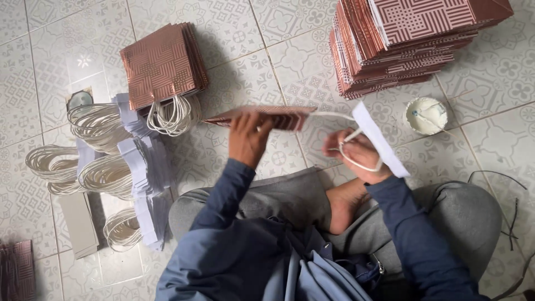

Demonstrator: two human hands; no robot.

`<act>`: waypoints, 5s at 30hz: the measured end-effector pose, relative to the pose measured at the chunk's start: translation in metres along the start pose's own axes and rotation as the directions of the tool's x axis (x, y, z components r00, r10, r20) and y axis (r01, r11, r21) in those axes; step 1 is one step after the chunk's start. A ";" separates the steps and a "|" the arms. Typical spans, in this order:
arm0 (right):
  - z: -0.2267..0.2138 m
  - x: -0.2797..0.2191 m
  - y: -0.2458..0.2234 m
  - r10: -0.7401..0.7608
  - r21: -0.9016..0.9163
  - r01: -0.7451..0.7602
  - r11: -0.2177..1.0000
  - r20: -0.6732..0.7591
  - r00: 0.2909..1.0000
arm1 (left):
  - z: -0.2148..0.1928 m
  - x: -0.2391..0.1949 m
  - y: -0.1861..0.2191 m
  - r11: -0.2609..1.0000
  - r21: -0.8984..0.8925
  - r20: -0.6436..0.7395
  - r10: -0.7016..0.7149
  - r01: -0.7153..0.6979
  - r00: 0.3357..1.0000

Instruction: The person sits on the floor and assembles gift bags by applying glue to white paper tabs and attaching them to the bags. They then thread white rope handles through the tabs and fold the bags closed. The person repeats this process for multiple bags, stacking the finished ones nearby.

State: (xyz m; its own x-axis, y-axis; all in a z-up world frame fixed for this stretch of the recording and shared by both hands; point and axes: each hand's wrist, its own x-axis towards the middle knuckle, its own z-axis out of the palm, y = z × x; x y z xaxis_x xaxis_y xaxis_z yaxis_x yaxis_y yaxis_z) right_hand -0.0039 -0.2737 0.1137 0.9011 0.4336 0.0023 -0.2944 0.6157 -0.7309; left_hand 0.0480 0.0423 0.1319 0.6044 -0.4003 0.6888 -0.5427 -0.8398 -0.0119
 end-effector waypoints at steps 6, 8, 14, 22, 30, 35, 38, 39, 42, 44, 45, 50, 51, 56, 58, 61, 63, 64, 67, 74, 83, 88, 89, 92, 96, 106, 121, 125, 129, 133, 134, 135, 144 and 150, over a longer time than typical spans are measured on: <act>-0.062 -0.021 -0.027 -0.206 -0.230 0.193 0.954 -0.033 0.978 | 0.029 -0.114 0.066 0.947 -0.136 0.351 -0.229 0.292 0.908; -0.072 -0.021 -0.035 -0.208 -0.278 0.177 0.944 -0.086 0.974 | 0.033 -0.092 0.074 0.941 -0.112 0.384 -0.254 0.318 0.887; -0.058 -0.020 -0.059 -0.228 -0.433 0.096 0.896 -0.265 0.937 | 0.114 -0.070 0.091 0.934 -0.063 0.510 -0.273 0.352 0.815; -0.042 -0.028 -0.129 -0.035 -0.772 -0.264 0.578 -0.346 0.938 | 0.133 -0.061 0.077 0.780 -0.428 0.353 -0.320 0.456 0.879; -0.061 0.018 -0.063 0.268 -0.927 -0.344 0.149 -0.297 0.917 | 0.110 -0.062 0.053 0.499 -0.548 0.534 -0.409 0.671 0.740; -0.098 0.051 -0.005 0.229 -0.894 -0.402 0.197 -0.357 0.906 | 0.098 -0.049 0.056 0.462 -0.596 0.511 -0.412 0.656 0.754; -0.114 0.062 0.012 0.179 -0.896 -0.408 0.177 -0.378 0.908 | 0.089 -0.043 0.058 0.460 -0.604 0.503 -0.413 0.650 0.759; -0.120 0.065 0.016 0.142 -0.902 -0.405 0.153 -0.385 0.912 | 0.088 -0.042 0.058 0.466 -0.601 0.504 -0.410 0.649 0.760; -0.130 0.073 0.024 0.066 -0.925 -0.365 0.106 -0.360 0.931 | 0.084 -0.039 0.058 0.456 -0.612 0.501 -0.408 0.646 0.763; -0.140 0.076 0.031 0.047 -0.934 -0.348 0.083 -0.345 0.937 | 0.077 -0.033 0.059 0.447 -0.604 0.515 -0.412 0.660 0.751; -0.144 0.077 0.035 0.026 -0.943 -0.328 0.058 -0.327 0.945 | 0.073 -0.029 0.060 0.439 -0.597 0.526 -0.417 0.671 0.741; -0.134 0.075 0.052 -0.108 -0.983 -0.184 -0.007 -0.182 0.977 | 0.072 -0.028 0.061 0.447 -0.615 0.501 -0.415 0.649 0.760; -0.133 0.074 0.060 -0.138 -0.985 -0.167 -0.034 -0.160 0.977 | 0.071 -0.028 0.061 0.453 -0.614 0.498 -0.414 0.647 0.762; -0.114 0.066 0.069 -0.182 -0.984 -0.119 -0.136 -0.094 0.979 | 0.079 -0.036 0.064 0.466 -0.612 0.485 -0.417 0.639 0.768; -0.115 0.064 0.073 -0.190 -0.979 -0.113 -0.168 -0.080 0.979 | 0.085 -0.042 0.066 0.485 -0.600 0.480 -0.418 0.637 0.771; -0.114 0.061 0.073 -0.203 -0.969 -0.079 -0.232 -0.032 0.979 | 0.093 -0.052 0.067 0.499 -0.608 0.461 -0.411 0.617 0.786; -0.119 0.060 0.079 -0.220 -0.955 -0.039 -0.294 0.028 0.975 | 0.097 -0.058 0.070 0.519 -0.596 0.462 -0.402 0.612 0.791; -0.122 0.060 0.081 -0.219 -0.955 -0.039 -0.293 0.027 0.975 | 0.098 -0.059 0.070 0.518 -0.595 0.463 -0.402 0.614 0.790; -0.133 0.058 0.087 -0.234 -0.953 -0.009 -0.302 0.065 0.970 | 0.098 -0.061 0.072 0.520 -0.601 0.454 -0.403 0.607 0.795; -0.146 0.060 0.096 -0.274 -0.940 0.036 -0.340 0.135 0.952 | 0.095 -0.059 0.074 0.516 -0.585 0.478 -0.404 0.626 0.780; -0.135 0.058 0.088 -0.271 -0.935 0.030 -0.354 0.133 0.953 | 0.100 -0.063 0.073 0.541 -0.572 0.475 -0.394 0.617 0.787; -0.124 0.054 0.081 -0.258 -0.957 0.026 -0.288 0.104 0.960 | 0.108 -0.071 0.075 0.547 -0.572 0.479 -0.383 0.611 0.790; -0.126 0.053 0.081 -0.274 -0.973 0.020 -0.228 0.084 0.958 | 0.111 -0.074 0.075 0.562 -0.568 0.470 -0.378 0.601 0.798; -0.116 0.053 0.075 -0.283 -0.981 0.018 -0.193 0.074 0.956 | 0.111 -0.072 0.079 0.593 -0.552 0.457 -0.374 0.587 0.807; -0.117 0.053 0.075 -0.280 -0.983 0.005 -0.184 0.057 0.958 | 0.099 -0.057 0.080 0.587 -0.555 0.447 -0.387 0.589 0.806; -0.141 0.054 0.089 -0.291 -0.983 0.029 -0.179 0.081 0.953 | 0.131 -0.040 0.068 0.788 -0.321 0.522 -0.316 0.526 0.792; -0.110 0.056 0.032 -0.227 -0.993 0.005 0.118 -0.022 0.974 | 0.155 -0.052 0.073 0.936 0.089 0.734 -0.292 0.340 0.613; -0.112 0.059 0.013 -0.223 -0.974 -0.079 0.211 -0.126 0.967 | 0.152 -0.049 0.074 0.937 0.093 0.722 -0.295 0.336 0.625; -0.099 0.078 0.028 -0.333 -1.000 0.021 0.017 0.014 0.943 | 0.149 -0.048 0.075 0.936 0.085 0.720 -0.295 0.343 0.627; -0.072 0.111 0.082 -0.375 -0.984 0.179 -0.008 0.169 0.911 | 0.150 -0.044 0.075 0.939 0.088 0.738 -0.285 0.331 0.612; -0.063 0.119 0.094 -0.384 -0.968 0.231 -0.097 0.250 0.889 | 0.152 -0.046 0.075 0.941 0.080 0.748 -0.275 0.330 0.604; -0.054 0.128 0.106 -0.385 -0.942 0.279 -0.185 0.331 0.862 | 0.155 -0.048 0.074 0.942 0.071 0.758 -0.265 0.328 0.596; -0.039 0.131 0.103 0.009 -0.999 -0.045 0.014 -0.045 0.999 | 0.147 -0.038 0.068 0.947 0.044 0.784 -0.230 0.318 0.576; -0.047 0.165 0.062 -0.192 -0.920 -0.300 0.253 -0.352 0.916 | 0.164 -0.058 0.054 0.464 -0.484 0.578 -0.467 0.741 0.670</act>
State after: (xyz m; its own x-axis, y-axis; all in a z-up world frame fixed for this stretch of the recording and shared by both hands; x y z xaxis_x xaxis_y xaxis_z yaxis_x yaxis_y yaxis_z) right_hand 0.1413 -0.1950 0.0372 0.9941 0.0474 -0.0978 -0.0524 -0.5798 -0.8131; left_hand 0.0790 -0.0403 -0.0282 0.9950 -0.0879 0.0481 -0.0864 -0.5092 0.8563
